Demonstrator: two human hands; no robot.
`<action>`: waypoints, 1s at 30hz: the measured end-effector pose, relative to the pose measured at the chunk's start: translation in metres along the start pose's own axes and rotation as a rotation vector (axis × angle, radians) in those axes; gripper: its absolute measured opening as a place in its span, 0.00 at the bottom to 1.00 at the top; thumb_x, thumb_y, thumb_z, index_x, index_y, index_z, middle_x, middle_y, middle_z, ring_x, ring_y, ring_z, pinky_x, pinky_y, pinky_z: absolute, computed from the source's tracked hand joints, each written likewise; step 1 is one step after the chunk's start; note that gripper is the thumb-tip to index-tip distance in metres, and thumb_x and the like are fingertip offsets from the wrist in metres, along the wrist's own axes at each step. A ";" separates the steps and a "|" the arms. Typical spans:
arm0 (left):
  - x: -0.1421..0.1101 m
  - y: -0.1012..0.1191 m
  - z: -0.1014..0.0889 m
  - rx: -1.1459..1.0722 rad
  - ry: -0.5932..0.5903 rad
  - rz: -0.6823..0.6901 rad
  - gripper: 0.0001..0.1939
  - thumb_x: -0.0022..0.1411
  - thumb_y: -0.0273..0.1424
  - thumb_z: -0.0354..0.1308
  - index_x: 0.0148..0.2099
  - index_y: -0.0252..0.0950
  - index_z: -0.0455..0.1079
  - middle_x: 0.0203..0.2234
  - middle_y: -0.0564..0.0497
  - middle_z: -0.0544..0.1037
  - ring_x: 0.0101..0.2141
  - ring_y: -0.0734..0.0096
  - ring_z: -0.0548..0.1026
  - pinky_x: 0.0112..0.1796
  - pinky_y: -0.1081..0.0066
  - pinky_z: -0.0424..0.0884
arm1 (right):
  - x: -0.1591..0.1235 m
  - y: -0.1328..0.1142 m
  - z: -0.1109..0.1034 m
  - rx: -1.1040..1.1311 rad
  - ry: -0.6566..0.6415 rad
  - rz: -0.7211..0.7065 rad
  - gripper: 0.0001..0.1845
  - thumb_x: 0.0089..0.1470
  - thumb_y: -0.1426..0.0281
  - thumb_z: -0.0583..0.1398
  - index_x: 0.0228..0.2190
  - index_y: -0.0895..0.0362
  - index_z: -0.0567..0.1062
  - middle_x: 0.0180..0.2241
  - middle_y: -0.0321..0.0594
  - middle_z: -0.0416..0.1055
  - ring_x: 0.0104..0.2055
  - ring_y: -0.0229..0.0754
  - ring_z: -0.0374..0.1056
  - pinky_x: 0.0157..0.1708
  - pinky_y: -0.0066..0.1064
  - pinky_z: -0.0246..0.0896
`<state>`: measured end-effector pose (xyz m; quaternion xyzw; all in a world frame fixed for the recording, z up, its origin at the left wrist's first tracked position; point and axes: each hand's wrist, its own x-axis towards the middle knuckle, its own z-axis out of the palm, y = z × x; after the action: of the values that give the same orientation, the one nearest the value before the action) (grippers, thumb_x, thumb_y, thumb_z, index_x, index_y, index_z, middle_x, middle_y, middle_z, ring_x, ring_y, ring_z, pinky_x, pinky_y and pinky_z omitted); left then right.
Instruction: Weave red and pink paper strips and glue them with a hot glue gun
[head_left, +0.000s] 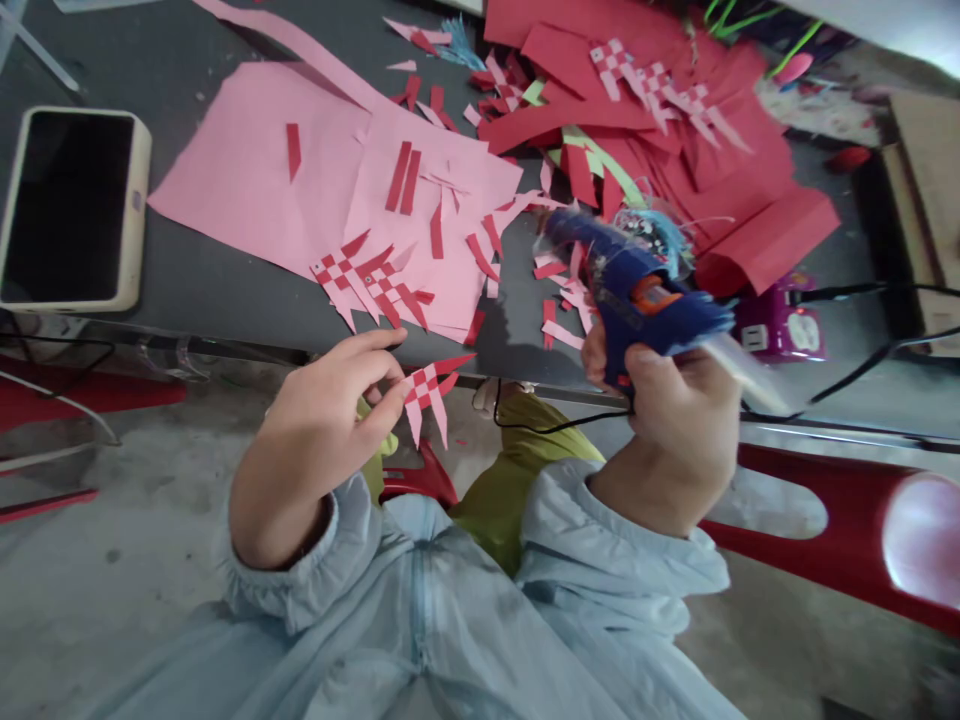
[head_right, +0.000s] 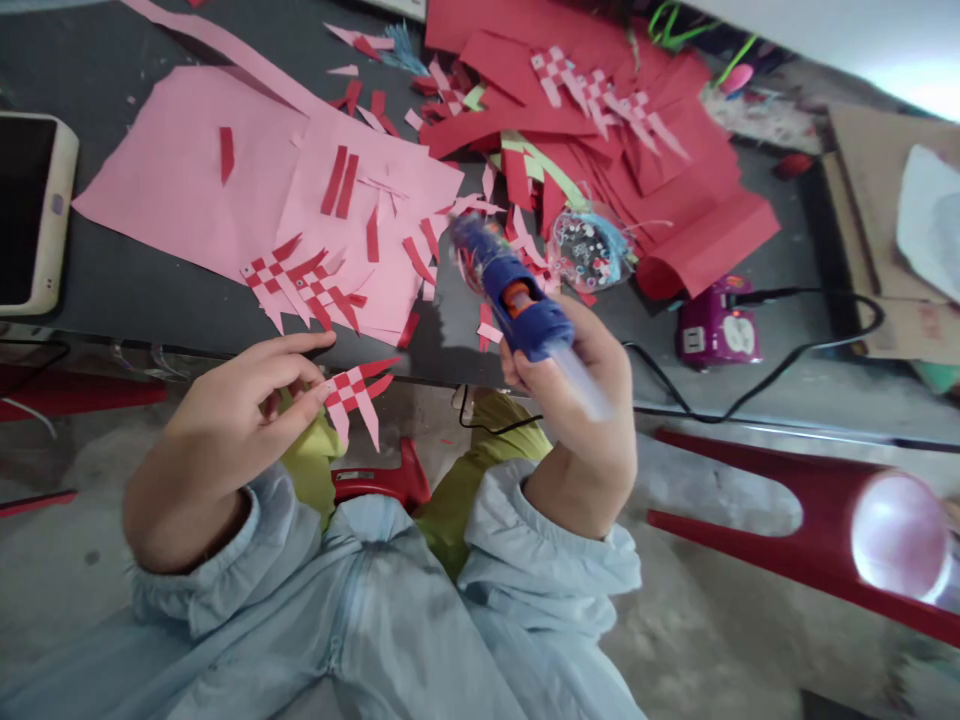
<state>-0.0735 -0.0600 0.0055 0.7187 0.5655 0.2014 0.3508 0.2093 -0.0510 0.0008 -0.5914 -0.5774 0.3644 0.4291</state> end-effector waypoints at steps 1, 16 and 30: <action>0.000 -0.001 0.000 -0.015 -0.010 0.007 0.10 0.66 0.32 0.55 0.31 0.38 0.71 0.53 0.49 0.80 0.43 0.68 0.80 0.42 0.70 0.73 | 0.001 -0.001 0.001 -0.074 0.077 -0.019 0.14 0.53 0.56 0.65 0.36 0.52 0.74 0.28 0.38 0.68 0.28 0.41 0.62 0.29 0.35 0.57; 0.000 0.007 -0.007 -0.336 -0.081 -0.039 0.09 0.67 0.34 0.56 0.35 0.36 0.73 0.30 0.53 0.79 0.32 0.72 0.75 0.33 0.73 0.69 | 0.018 0.012 0.008 -0.864 0.189 -0.062 0.24 0.56 0.58 0.63 0.51 0.58 0.76 0.42 0.53 0.72 0.50 0.59 0.65 0.52 0.54 0.59; 0.010 0.001 0.012 -0.266 0.194 0.137 0.10 0.66 0.37 0.61 0.35 0.37 0.76 0.28 0.55 0.79 0.27 0.76 0.72 0.29 0.74 0.64 | 0.008 -0.037 0.058 -0.070 -0.279 -0.157 0.15 0.54 0.58 0.66 0.25 0.56 0.77 0.25 0.37 0.73 0.28 0.37 0.66 0.31 0.32 0.61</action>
<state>-0.0616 -0.0542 -0.0025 0.6799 0.5148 0.3665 0.3720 0.1421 -0.0394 0.0145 -0.5026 -0.6881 0.3883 0.3510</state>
